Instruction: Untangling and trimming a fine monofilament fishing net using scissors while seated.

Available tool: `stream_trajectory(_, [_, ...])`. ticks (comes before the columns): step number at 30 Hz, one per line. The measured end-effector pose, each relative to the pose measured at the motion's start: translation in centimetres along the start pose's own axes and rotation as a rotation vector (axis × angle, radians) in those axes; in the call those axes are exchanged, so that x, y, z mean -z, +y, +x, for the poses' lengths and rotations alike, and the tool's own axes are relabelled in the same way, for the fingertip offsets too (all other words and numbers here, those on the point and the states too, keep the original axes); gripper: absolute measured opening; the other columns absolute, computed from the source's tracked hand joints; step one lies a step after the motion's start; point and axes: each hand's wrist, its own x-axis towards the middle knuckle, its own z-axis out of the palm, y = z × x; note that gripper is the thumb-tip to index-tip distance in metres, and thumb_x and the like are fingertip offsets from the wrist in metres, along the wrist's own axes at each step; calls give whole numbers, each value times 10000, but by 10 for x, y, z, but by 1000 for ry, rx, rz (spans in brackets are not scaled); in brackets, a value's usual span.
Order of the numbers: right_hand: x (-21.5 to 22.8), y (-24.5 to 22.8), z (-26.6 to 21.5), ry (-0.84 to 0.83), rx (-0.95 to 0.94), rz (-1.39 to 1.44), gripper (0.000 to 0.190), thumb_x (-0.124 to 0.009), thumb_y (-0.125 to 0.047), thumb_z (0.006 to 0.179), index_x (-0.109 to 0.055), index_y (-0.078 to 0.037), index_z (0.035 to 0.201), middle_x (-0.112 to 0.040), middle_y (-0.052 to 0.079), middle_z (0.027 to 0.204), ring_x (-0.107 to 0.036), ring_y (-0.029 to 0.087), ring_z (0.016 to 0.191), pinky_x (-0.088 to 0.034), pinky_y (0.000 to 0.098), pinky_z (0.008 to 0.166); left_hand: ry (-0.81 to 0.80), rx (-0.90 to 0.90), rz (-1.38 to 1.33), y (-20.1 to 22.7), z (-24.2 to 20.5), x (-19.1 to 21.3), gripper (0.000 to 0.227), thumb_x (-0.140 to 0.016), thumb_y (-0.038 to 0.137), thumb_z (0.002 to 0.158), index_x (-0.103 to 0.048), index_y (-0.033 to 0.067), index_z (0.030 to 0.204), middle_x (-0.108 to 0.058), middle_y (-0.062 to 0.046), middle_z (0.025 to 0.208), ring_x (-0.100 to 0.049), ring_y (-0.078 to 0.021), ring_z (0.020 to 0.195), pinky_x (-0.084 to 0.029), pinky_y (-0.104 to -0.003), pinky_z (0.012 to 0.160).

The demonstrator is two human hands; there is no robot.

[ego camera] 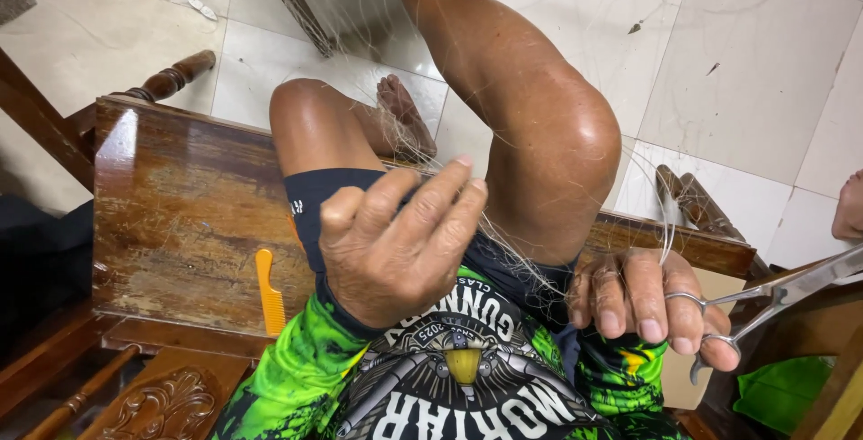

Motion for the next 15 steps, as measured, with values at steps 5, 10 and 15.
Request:
stream_trajectory(5, [0,0,-2,-1,-39,25,478,-992,-436,1101,-940,-72,1408,-819,143,1444,-798,444,1419,-673,673,1184,-44,56,22,-6,-11,0,269,-674,209,1263,-939,237,1301,-934,64,1351,-802,-217,1084,-406,-435,970])
stream_trajectory(10, [0,5,2,-1,-44,29,418,-978,-405,1103,-950,-68,1349,-817,147,1418,-800,451,1435,-668,680,1194,-57,154,-78,-3,-7,2,283,-750,94,1152,-952,210,1314,-920,50,1353,-763,-254,1067,-450,-462,984])
stream_trajectory(15, [-4,14,3,24,-49,7,356,-952,-365,1105,-937,-77,1313,-805,138,1377,-800,469,1403,-667,697,1192,-2,267,-327,13,9,10,150,-841,51,1200,-904,129,1312,-911,-57,1398,-787,-284,1037,-522,-454,964])
